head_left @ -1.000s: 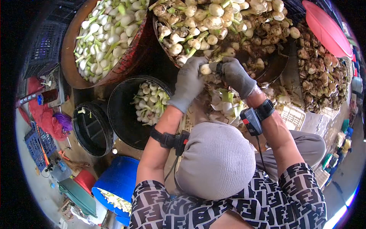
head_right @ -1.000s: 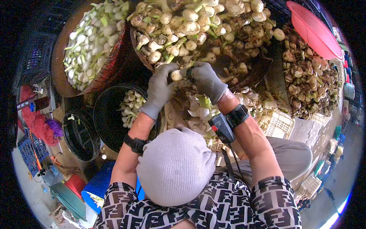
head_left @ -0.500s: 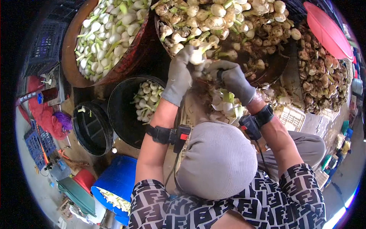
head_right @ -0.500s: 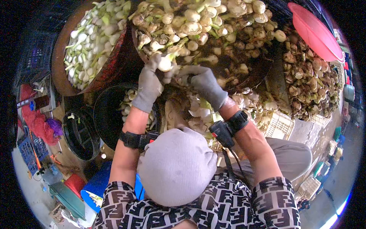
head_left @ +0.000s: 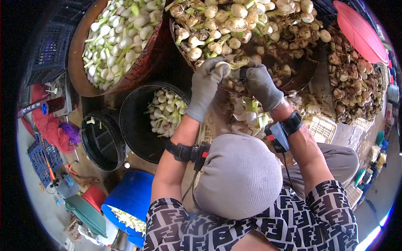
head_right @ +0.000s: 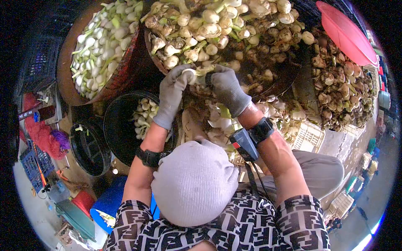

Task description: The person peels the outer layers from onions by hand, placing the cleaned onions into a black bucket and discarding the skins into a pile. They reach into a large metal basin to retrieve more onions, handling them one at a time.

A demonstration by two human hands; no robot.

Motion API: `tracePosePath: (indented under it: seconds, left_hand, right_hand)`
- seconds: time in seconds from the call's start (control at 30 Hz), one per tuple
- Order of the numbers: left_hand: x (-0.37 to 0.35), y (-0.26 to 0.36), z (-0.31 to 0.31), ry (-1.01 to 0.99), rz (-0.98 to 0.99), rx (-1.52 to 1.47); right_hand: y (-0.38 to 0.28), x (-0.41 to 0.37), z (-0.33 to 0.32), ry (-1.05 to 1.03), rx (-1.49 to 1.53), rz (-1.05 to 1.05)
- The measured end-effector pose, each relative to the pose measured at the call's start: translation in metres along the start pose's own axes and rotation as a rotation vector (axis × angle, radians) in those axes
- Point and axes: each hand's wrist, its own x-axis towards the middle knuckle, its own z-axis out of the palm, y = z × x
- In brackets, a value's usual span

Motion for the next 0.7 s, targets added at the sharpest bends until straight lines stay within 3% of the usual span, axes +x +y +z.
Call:
tracePosePath:
  seconds: [0.13,0.23,0.33,0.43,0.53,0.63,0.7]
  left_hand:
    - [0.011,-0.016,-0.010,-0.117,-0.029,0.076]
    - [0.012,-0.014,-0.001,-0.030,-0.176,-0.366]
    - [0.004,0.012,0.000,-0.100,-0.083,0.126]
    - [0.002,0.001,0.007,0.103,0.216,0.147]
    - [0.008,-0.025,0.006,0.162,0.188,0.248]
    - [0.014,-0.033,0.002,0.158,-0.042,0.128]
    - [0.014,-0.022,0.000,0.083,-0.389,-0.342]
  right_hand:
    - [0.005,-0.004,0.008,0.174,-0.292,-0.057]
    - [0.005,-0.004,0.005,0.115,-0.151,0.072]
    - [0.019,0.003,-0.002,0.092,-0.039,-0.041]
    - [0.011,-0.001,0.002,0.091,-0.236,-0.317]
    - [-0.002,-0.009,0.010,0.073,0.017,0.007]
    - [-0.001,-0.011,-0.002,-0.013,-0.159,0.046]
    - [0.000,-0.016,-0.006,-0.065,-0.037,0.085]
